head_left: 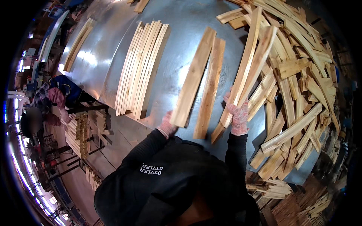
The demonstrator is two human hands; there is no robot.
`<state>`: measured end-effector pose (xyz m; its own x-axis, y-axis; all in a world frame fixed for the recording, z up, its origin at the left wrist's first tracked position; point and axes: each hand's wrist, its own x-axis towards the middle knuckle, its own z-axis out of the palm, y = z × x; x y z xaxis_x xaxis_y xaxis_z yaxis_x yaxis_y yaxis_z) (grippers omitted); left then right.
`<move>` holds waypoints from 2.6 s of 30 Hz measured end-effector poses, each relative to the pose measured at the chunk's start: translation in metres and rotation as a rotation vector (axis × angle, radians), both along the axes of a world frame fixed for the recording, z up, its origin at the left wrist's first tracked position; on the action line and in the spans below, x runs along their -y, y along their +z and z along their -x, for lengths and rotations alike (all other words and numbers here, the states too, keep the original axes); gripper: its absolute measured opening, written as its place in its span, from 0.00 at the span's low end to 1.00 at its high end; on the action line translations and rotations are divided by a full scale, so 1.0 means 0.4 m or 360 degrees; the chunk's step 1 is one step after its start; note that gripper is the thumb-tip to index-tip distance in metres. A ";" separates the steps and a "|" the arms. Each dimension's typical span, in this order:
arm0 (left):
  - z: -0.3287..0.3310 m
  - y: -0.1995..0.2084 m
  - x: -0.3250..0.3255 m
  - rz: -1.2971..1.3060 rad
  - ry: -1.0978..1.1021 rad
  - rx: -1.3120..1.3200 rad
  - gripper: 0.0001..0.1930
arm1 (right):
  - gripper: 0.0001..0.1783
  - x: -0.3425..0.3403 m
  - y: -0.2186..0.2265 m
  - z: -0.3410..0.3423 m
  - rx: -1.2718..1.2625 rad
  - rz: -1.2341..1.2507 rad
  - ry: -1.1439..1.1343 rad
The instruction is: The person sorts wooden planks on a metal table, picking up pieces from a disorganized pile and arranging them into neat stacks. The person handles the wood by hand, wearing pink gloves, and repeatedly moves planks from the right side of the table to the left side to create organized piles.
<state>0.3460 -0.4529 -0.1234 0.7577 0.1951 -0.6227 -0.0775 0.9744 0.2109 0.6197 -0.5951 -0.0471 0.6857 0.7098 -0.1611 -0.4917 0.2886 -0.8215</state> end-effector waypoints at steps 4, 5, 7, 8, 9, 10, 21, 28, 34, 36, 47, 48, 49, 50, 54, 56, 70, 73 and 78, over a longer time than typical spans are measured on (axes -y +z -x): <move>-0.033 0.067 -0.092 0.0622 -0.0064 0.1013 0.46 | 0.45 0.044 0.039 0.020 -0.0058 -0.0043 0.0109; -0.040 0.080 -0.120 0.0552 -0.0093 0.1033 0.48 | 0.46 0.054 0.061 0.025 -0.0076 0.0019 0.0091; -0.046 0.106 -0.154 0.0503 -0.0053 0.1124 0.49 | 0.47 0.081 0.070 0.032 -0.0085 0.0082 0.0109; -0.060 0.136 -0.158 0.0420 -0.0026 0.1144 0.48 | 0.47 0.094 0.071 0.036 -0.0073 0.0105 0.0130; -0.062 0.134 -0.162 0.0531 -0.0065 0.1204 0.44 | 0.47 0.107 0.076 0.041 -0.0060 0.0130 0.0151; -0.063 0.140 -0.172 0.0631 -0.0109 0.1258 0.39 | 0.47 0.111 0.078 0.049 -0.0051 0.0141 0.0172; -0.193 0.262 -0.210 -0.1967 -0.0447 -0.0420 0.34 | 0.51 0.143 0.130 0.145 -0.0229 0.0080 0.0104; -0.668 0.434 -0.713 -0.2836 0.0476 -0.0517 0.04 | 0.55 0.115 0.152 0.083 -0.0528 -0.0179 0.0173; -0.624 0.298 -0.115 -0.0972 -0.0848 0.0383 0.27 | 0.40 0.023 0.109 0.031 -0.0409 -0.0122 0.0204; -0.577 0.251 -0.103 -0.1102 -0.0744 0.0205 0.26 | 0.22 0.026 0.032 0.020 -0.0112 0.0347 0.0259; -0.233 0.307 -0.073 -0.2834 -0.0944 -0.0896 0.33 | 0.27 -0.177 -0.044 -0.003 0.1198 0.1064 0.0649; -0.204 0.357 -0.076 -0.3153 -0.0646 -0.1143 0.33 | 0.26 -0.195 -0.010 0.018 0.1521 0.1178 0.0867; -0.182 0.405 -0.116 -0.3671 -0.0487 -0.1189 0.33 | 0.30 -0.228 0.082 0.051 0.1357 0.1103 0.1012; -0.171 0.487 -0.166 -0.4049 -0.0603 -0.1099 0.34 | 0.34 -0.268 0.177 0.089 0.1183 0.1034 0.1162; -0.048 0.571 -0.307 -0.3657 -0.2386 -0.1054 0.33 | 0.27 -0.363 0.317 0.234 0.2328 0.1079 0.1695; 0.099 0.532 -0.418 -0.4223 -0.1531 -0.0723 0.25 | 0.39 -0.346 0.317 0.188 0.2623 0.0308 0.0682; 0.835 -0.036 -1.223 -0.2596 -0.1050 -0.2482 0.33 | 0.25 -0.273 -0.176 0.280 0.0799 0.1728 0.0168; 0.542 0.192 -1.017 -0.3261 -0.0990 -0.2587 0.37 | 0.08 -0.454 -0.088 0.403 0.1333 0.1837 0.0405; 0.412 0.049 -0.832 -0.2328 -0.0534 -0.1192 0.32 | 0.23 -0.651 -0.118 0.513 0.1227 0.1340 0.0593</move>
